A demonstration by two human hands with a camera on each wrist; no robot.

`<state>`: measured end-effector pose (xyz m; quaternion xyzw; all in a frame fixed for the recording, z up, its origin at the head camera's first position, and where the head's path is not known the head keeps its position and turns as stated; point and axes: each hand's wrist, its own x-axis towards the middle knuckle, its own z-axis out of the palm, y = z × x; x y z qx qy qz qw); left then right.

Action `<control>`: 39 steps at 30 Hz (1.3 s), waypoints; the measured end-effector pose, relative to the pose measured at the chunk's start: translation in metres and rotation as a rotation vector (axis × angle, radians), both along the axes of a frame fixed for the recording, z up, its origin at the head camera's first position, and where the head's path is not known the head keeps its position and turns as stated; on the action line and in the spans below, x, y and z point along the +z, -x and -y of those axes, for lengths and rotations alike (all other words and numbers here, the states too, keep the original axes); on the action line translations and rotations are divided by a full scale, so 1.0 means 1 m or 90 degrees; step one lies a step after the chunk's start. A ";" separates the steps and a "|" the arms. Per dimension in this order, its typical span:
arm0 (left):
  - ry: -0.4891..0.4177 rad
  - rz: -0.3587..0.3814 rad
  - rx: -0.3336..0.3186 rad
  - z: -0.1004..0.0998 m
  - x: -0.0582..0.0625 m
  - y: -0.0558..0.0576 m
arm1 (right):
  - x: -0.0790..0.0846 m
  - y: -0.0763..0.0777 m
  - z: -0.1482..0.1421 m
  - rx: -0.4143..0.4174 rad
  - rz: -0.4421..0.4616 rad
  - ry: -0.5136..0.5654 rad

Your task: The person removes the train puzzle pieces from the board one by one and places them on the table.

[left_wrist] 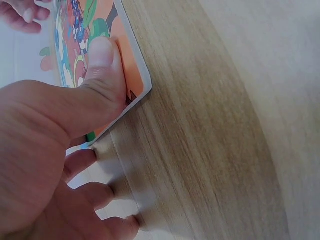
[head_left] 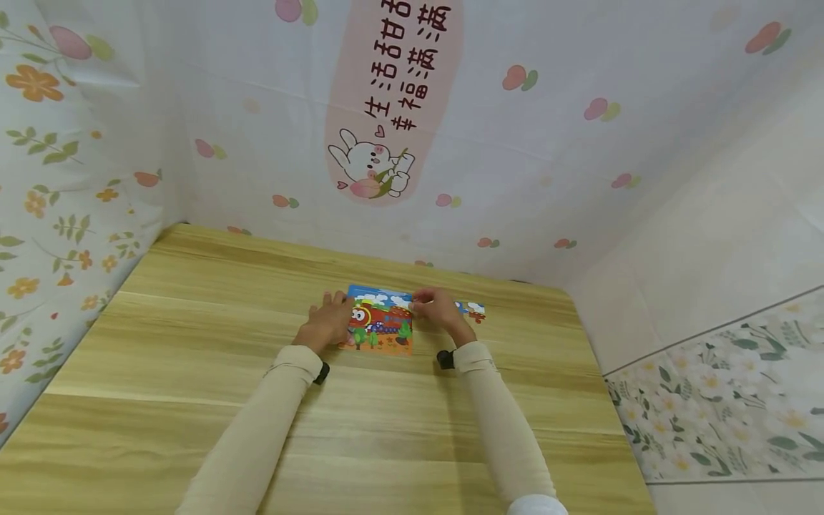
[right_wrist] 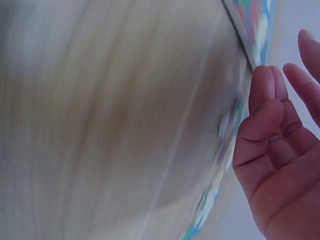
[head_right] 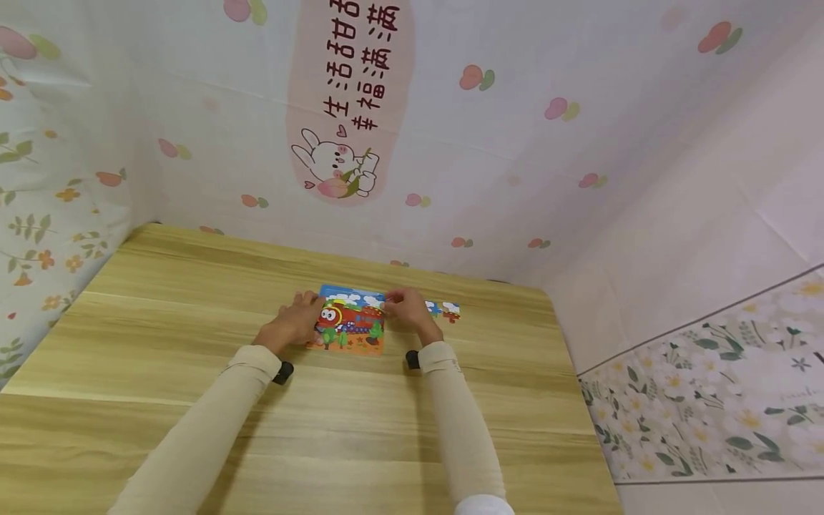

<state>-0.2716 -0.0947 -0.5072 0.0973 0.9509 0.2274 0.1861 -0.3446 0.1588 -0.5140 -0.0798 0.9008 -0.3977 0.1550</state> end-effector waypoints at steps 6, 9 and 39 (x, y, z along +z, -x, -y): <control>0.003 -0.004 -0.001 0.001 -0.002 0.001 | -0.005 -0.007 0.031 0.046 -0.016 -0.019; 0.007 -0.001 -0.001 0.000 0.000 0.000 | -0.004 -0.012 0.046 0.075 -0.021 -0.025; -0.084 0.007 -0.094 0.022 -0.017 -0.001 | -0.006 -0.021 0.088 0.170 -0.082 -0.210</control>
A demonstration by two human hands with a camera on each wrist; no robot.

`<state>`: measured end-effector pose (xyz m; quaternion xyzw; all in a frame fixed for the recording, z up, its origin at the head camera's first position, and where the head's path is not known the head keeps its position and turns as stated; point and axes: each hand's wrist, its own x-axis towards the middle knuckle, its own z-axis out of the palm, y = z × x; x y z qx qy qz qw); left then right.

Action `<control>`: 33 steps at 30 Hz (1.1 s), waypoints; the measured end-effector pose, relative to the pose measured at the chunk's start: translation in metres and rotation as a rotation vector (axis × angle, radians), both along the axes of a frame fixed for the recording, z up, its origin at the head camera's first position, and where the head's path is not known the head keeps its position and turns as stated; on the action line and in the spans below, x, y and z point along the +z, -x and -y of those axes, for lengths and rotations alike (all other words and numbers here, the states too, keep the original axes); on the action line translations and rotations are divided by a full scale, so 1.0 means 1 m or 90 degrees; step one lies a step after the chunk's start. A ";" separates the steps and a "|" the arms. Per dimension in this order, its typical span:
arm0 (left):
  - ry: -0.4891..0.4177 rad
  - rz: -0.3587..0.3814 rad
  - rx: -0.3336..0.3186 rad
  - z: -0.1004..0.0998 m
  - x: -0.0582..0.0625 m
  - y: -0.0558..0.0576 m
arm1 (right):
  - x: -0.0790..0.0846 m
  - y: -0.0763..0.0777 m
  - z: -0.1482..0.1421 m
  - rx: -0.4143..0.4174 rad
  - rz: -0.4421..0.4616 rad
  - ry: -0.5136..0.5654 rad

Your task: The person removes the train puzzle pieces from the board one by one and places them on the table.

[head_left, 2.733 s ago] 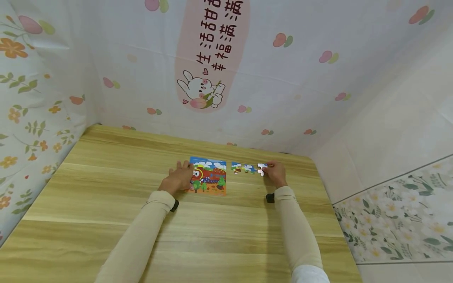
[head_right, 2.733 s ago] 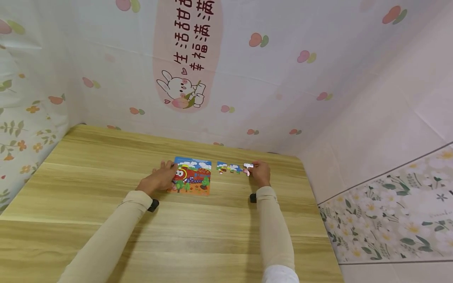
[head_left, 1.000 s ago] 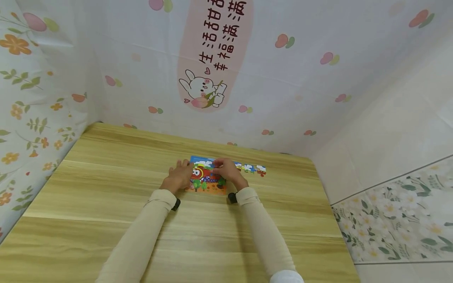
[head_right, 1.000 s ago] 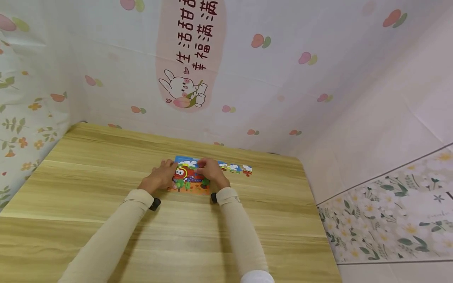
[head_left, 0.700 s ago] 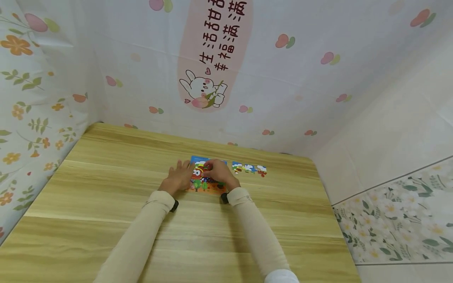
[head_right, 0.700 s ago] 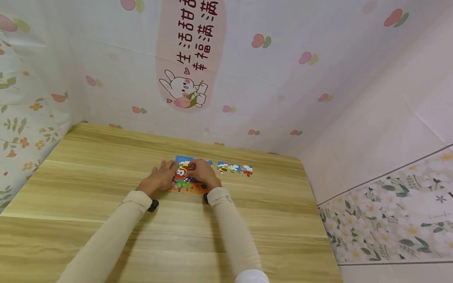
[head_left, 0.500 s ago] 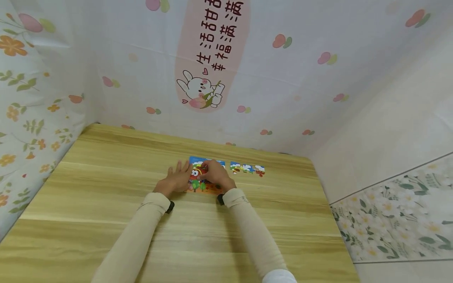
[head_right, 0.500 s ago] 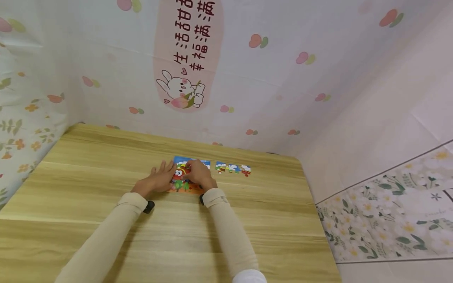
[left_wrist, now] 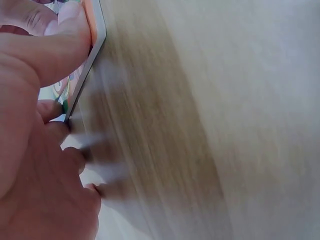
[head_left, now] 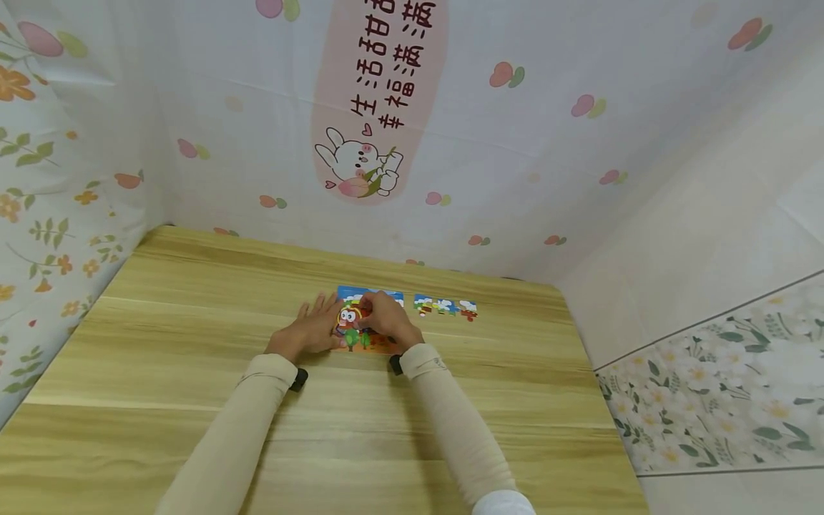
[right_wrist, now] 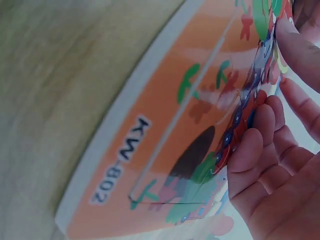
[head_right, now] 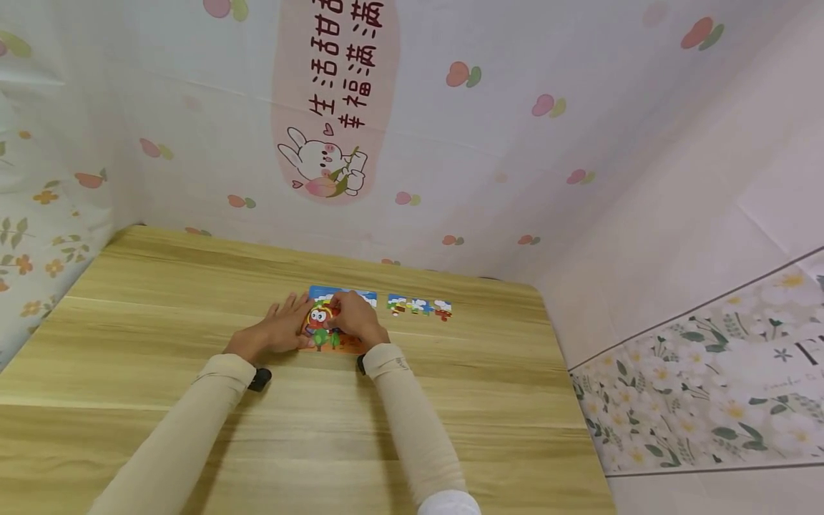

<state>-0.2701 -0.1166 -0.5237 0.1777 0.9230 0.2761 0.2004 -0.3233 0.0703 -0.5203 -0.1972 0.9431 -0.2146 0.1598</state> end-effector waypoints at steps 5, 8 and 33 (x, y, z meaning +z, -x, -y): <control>0.001 -0.016 0.026 -0.005 0.001 0.000 | -0.003 0.000 -0.003 -0.005 -0.007 0.019; 0.016 -0.032 0.051 -0.011 0.003 0.000 | -0.004 0.000 -0.004 -0.018 -0.002 0.070; 0.057 -0.030 0.091 -0.019 0.008 -0.001 | -0.003 0.012 -0.065 -0.165 0.101 0.291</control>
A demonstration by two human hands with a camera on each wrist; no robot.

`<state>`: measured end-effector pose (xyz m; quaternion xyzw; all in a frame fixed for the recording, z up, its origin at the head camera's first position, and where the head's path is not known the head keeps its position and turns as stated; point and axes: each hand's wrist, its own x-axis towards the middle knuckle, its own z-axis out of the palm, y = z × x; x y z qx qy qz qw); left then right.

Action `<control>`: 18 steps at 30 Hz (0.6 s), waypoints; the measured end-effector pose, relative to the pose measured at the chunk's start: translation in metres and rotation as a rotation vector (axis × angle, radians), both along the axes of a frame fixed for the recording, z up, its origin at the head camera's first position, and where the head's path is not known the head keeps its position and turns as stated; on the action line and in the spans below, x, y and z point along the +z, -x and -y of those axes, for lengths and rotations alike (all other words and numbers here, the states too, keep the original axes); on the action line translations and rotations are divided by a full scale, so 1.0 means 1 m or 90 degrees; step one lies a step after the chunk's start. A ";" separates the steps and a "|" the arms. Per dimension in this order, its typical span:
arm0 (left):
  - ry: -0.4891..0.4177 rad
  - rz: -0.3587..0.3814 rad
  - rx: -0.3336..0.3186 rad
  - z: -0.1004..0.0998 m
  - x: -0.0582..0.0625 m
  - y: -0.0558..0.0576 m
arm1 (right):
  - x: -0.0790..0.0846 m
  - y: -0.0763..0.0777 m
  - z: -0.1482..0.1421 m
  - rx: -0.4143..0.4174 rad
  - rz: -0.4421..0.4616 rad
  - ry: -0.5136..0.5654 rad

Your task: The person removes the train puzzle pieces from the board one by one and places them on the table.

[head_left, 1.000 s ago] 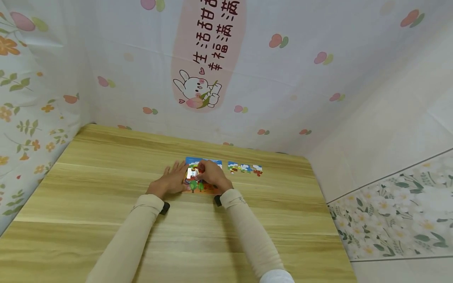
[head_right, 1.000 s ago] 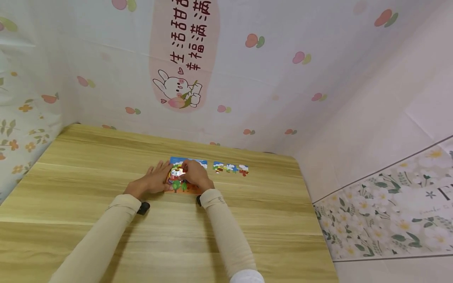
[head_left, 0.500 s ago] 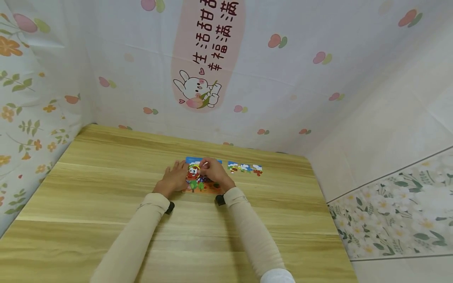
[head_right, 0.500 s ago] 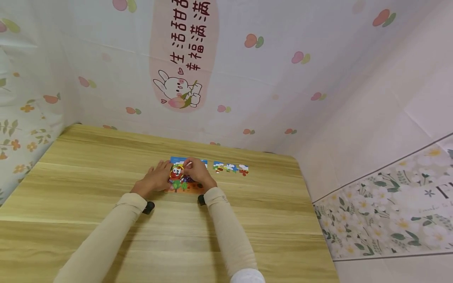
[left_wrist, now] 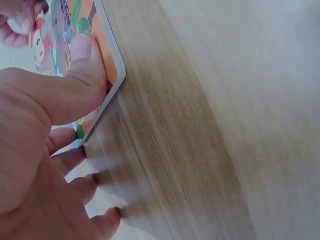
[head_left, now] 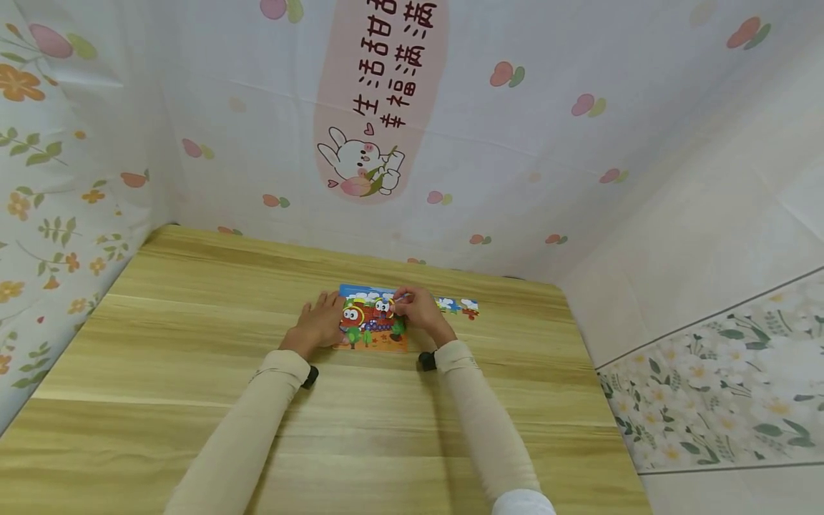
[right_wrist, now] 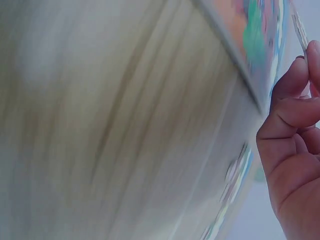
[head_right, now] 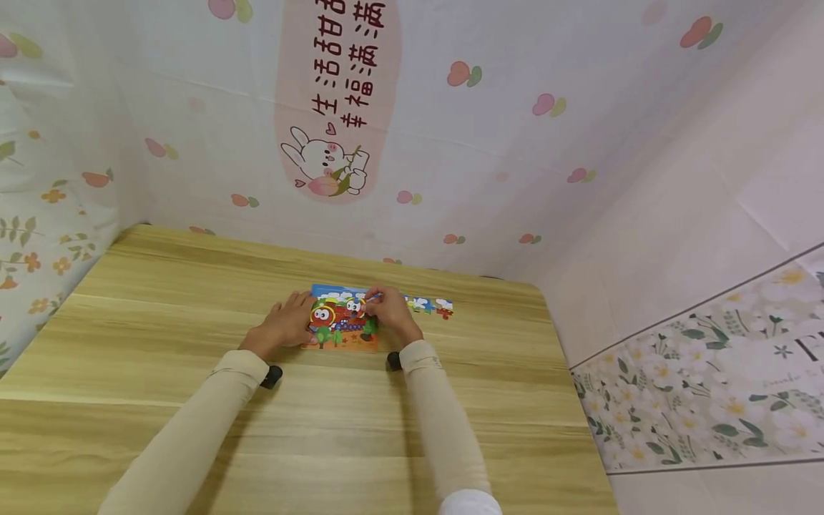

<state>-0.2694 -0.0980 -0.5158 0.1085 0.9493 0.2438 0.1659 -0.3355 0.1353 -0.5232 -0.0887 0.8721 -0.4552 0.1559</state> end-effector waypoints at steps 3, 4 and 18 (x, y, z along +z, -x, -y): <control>0.000 0.001 0.002 0.000 0.000 0.000 | 0.000 0.002 -0.013 -0.021 0.000 0.008; 0.002 0.001 0.002 0.000 0.000 0.000 | -0.001 0.003 -0.018 -0.027 -0.003 0.007; 0.007 0.009 -0.003 0.001 -0.001 0.000 | 0.003 -0.002 -0.066 -0.066 -0.034 -0.098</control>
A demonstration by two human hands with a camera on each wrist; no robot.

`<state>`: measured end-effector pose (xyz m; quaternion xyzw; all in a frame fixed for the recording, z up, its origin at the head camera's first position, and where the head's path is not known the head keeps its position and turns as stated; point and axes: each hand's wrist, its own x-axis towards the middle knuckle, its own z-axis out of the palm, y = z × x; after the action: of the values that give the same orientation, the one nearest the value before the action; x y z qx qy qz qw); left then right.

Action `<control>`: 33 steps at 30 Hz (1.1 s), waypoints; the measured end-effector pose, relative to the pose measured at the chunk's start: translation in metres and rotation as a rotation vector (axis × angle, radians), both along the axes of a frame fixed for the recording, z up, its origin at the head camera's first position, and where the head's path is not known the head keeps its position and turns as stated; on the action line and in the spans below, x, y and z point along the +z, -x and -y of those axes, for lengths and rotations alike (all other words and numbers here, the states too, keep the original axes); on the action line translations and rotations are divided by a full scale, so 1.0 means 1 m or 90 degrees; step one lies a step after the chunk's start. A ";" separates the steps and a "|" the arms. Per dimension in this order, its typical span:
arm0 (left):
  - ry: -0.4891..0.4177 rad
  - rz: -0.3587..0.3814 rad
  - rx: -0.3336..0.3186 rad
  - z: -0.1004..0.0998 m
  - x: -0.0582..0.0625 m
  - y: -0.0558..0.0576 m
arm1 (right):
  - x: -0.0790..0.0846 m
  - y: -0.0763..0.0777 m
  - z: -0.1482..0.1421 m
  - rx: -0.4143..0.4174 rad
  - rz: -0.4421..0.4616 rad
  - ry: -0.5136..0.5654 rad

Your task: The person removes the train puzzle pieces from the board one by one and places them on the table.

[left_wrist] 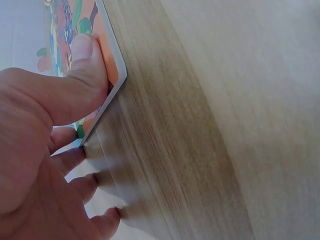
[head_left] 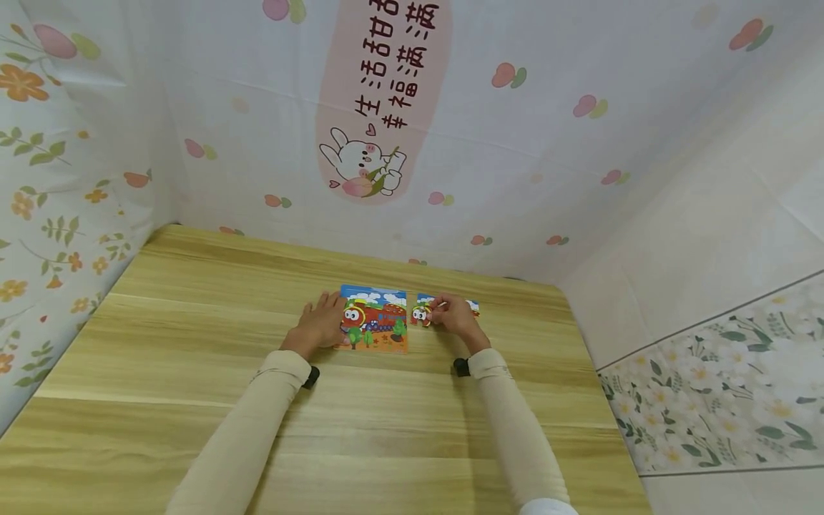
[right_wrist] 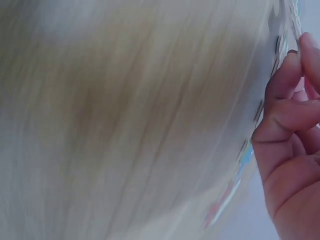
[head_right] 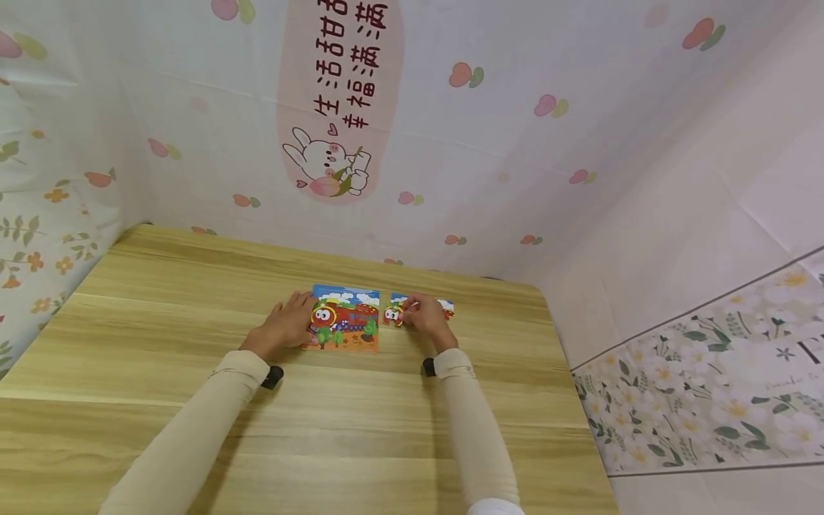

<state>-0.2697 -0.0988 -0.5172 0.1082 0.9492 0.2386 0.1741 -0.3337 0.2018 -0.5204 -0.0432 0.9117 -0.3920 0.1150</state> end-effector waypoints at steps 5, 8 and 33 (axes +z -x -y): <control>0.005 0.006 0.002 -0.001 0.002 0.000 | 0.002 0.000 -0.005 0.043 -0.030 -0.083; 0.006 0.003 0.001 -0.001 0.002 0.000 | 0.002 0.000 -0.005 0.062 -0.043 -0.130; 0.002 0.000 0.010 -0.001 0.002 0.000 | 0.012 -0.002 0.008 0.105 -0.045 -0.268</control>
<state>-0.2694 -0.0974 -0.5157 0.1006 0.9504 0.2384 0.1725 -0.3316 0.1940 -0.5089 -0.1067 0.9702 -0.1808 0.1211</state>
